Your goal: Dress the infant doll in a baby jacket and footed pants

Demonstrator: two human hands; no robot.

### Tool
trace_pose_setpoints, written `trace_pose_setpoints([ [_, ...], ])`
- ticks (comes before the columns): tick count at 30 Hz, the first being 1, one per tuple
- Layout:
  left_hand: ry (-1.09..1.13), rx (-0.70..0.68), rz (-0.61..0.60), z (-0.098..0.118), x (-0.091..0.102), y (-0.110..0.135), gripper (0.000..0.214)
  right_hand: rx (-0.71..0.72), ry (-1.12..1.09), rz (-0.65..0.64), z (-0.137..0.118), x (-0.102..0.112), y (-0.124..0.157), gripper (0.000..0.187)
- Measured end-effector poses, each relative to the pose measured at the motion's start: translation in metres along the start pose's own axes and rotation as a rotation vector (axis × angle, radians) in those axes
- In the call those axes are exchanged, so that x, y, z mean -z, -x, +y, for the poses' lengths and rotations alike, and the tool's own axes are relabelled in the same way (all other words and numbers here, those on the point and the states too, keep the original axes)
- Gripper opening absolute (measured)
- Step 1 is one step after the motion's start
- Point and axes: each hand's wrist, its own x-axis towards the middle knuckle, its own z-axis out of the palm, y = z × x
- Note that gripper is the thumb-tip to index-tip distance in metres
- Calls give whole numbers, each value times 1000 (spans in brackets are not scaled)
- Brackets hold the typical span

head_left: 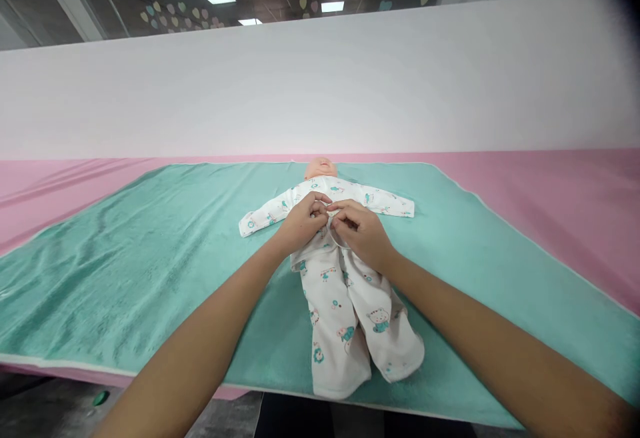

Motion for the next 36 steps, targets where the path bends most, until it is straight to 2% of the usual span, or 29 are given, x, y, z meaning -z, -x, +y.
trace_pose_setpoints([
  [5,93,9,3,-3,-1,-1,25,-138,-94,115,4,-1,-1,14],
  [10,215,10,-28,-4,-1,-2,20,-327,-204,64,7,-3,-2,15],
  [14,253,-4,-43,-7,-1,-2,20,-358,-205,41,9,0,-5,16],
  [20,80,-42,1,-6,-2,-1,18,-339,-239,30,10,0,-8,11],
  [28,-138,-104,146,-14,-3,-4,16,-246,-179,32,12,0,-2,15],
  [30,-205,-138,181,-16,-2,-4,16,-190,-112,15,12,3,-2,17],
  [33,-344,-221,256,-14,-2,1,14,-20,-31,-6,8,11,3,21],
  [36,-456,-298,296,-6,-6,15,12,67,11,-86,1,26,25,30],
])
